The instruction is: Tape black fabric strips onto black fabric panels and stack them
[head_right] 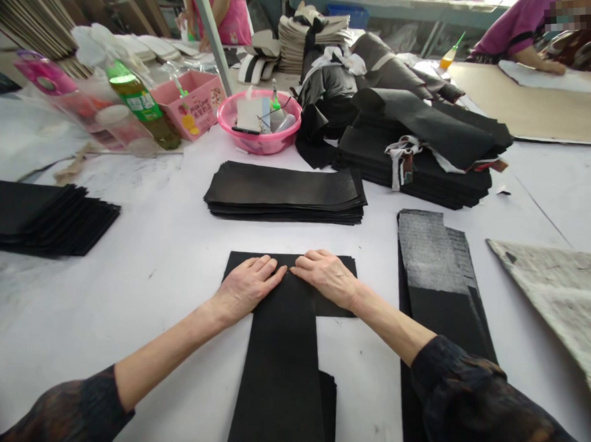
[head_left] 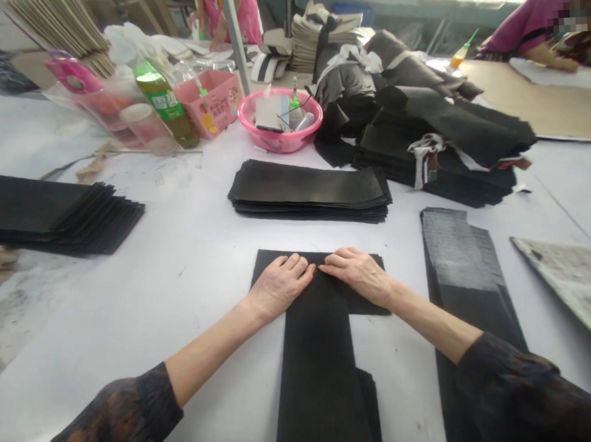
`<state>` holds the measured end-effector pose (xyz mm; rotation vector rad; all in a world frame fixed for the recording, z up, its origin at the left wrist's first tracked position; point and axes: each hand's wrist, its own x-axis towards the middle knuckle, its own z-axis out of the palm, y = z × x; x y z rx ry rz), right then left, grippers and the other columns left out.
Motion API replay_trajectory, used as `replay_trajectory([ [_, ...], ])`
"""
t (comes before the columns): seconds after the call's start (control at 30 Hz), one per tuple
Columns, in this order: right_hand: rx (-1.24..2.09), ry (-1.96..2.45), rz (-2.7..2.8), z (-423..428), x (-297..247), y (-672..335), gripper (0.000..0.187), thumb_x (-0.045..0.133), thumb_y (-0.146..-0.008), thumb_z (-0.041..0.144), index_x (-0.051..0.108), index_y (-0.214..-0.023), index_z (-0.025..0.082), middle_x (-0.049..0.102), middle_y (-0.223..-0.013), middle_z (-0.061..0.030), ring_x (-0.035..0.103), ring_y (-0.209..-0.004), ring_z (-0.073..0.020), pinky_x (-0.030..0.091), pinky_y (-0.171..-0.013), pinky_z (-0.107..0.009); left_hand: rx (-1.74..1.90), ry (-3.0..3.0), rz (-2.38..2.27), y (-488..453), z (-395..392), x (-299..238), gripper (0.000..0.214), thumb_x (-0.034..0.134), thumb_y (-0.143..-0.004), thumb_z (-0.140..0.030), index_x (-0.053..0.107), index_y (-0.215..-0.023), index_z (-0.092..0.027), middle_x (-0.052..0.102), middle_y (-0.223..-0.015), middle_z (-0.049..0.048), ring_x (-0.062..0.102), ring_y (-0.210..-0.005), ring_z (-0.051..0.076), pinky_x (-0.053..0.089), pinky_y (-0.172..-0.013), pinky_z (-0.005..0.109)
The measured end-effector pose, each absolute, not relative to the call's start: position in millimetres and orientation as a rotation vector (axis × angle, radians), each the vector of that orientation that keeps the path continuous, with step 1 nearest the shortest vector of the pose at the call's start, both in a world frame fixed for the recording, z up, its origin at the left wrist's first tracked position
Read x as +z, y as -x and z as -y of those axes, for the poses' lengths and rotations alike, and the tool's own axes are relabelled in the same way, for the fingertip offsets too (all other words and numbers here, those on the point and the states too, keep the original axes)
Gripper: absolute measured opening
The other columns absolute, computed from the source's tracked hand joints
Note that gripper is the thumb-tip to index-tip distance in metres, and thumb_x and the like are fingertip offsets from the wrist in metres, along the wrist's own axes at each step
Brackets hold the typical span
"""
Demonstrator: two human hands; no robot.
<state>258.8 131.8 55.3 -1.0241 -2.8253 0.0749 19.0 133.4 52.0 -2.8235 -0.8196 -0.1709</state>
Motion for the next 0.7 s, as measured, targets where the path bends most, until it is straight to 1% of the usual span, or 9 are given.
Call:
replay_trajectory([
  [0.23, 0.045, 0.992, 2.779, -130, 51, -266, 0.023, 0.045, -0.099, 0.018, 0.061, -0.116, 0.018, 0.064, -0.106, -0.0055, 0.054, -0.095, -0.0185, 0.045, -0.085, -0.033, -0.211, 2.814, 0.786, -15, -134, 48, 0.031, 0.044, -0.094, -0.010, 0.054, -0.124, -0.011, 0.060, -0.117, 0.0132, 0.054, -0.115, 0.026, 0.047, -0.095, 0.039],
  [0.5, 0.039, 0.998, 2.776, -130, 54, -267, 0.023, 0.046, -0.099, 0.018, 0.062, -0.115, 0.019, 0.064, -0.105, -0.0046, 0.054, -0.095, -0.0184, 0.045, -0.083, -0.032, -0.243, 2.830, 0.782, -11, -134, 45, 0.031, 0.045, -0.093, -0.008, 0.055, -0.122, -0.009, 0.060, -0.119, 0.0138, 0.055, -0.116, 0.026, 0.047, -0.100, 0.039],
  [0.7, 0.037, 1.007, 2.791, -130, 54, -270, 0.025, 0.045, -0.099, 0.018, 0.060, -0.118, 0.019, 0.063, -0.106, -0.0052, 0.053, -0.096, -0.0186, 0.045, -0.083, -0.033, -0.267, 2.852, 0.777, -8, -134, 44, 0.031, 0.046, -0.092, -0.007, 0.055, -0.122, -0.007, 0.059, -0.121, 0.0147, 0.055, -0.117, 0.027, 0.046, -0.103, 0.039],
])
